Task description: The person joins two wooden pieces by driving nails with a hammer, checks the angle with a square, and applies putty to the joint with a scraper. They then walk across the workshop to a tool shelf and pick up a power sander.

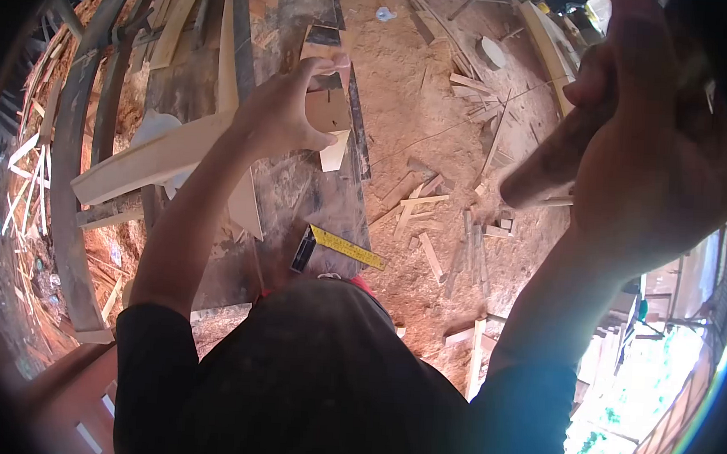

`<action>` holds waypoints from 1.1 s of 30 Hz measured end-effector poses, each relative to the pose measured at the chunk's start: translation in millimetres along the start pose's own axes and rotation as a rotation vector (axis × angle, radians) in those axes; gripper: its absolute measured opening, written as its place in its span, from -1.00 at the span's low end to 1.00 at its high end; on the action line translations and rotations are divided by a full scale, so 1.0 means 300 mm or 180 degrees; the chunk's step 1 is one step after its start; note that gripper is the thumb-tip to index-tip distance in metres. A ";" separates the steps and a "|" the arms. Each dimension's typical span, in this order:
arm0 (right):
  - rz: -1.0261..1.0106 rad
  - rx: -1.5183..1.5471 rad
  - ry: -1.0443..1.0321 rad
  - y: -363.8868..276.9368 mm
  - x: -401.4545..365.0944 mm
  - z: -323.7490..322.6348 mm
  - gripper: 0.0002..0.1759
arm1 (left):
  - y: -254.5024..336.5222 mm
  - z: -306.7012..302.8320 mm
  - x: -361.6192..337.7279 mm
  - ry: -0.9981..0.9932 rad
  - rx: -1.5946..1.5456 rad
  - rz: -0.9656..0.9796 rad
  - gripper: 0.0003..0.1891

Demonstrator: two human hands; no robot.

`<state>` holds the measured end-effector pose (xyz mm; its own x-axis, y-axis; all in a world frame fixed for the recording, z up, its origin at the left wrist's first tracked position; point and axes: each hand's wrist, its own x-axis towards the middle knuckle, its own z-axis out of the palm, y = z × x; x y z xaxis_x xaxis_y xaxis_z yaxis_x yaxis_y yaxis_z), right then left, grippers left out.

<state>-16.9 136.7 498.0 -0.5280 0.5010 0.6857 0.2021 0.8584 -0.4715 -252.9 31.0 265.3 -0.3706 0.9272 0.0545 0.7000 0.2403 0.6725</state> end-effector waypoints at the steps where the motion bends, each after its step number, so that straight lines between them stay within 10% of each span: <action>1: -0.0315 -0.0284 -0.0105 0.036 -0.033 0.056 -0.57 | -0.006 0.004 0.003 -0.0002 0.0004 -0.0003 0.05; 5: 0.0208 -0.1822 -0.2498 0.095 -0.253 0.237 -0.34 | 0.014 -0.003 -0.019 -0.0068 0.0040 -0.0045 0.03; 12: -0.0002 -0.0515 -0.0262 -0.004 -0.100 0.110 -0.56 | -0.007 0.009 0.008 -0.0035 0.0085 0.0039 0.04; 17: 0.0119 -0.0960 -0.0772 0.046 -0.202 0.194 -0.33 | -0.065 0.010 0.019 0.0028 -0.0263 0.0427 0.03; 19: -0.0093 -0.1630 -0.2213 0.177 -0.302 0.246 -0.24 | -0.049 0.013 0.010 0.0029 -0.0187 0.0347 0.03; 23: -0.0492 -0.1433 -0.1459 0.096 -0.198 0.210 -0.38 | -0.045 0.031 0.002 0.0033 -0.0246 0.0332 0.04; 27: 0.0436 -0.0473 -0.0083 -0.031 -0.059 0.057 -0.61 | -0.017 -0.002 0.007 -0.0052 -0.0305 0.0239 0.05; 33: 0.0495 -0.1695 -0.2547 0.135 -0.302 0.255 -0.43 | -0.004 0.003 -0.024 0.0007 -0.0158 0.0236 0.07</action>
<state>-23.9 117.5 374.5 -0.8286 0.5588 -0.0354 0.5597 0.8250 -0.0776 -250.6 24.4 263.3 -0.3202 0.9413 0.1069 0.6945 0.1565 0.7023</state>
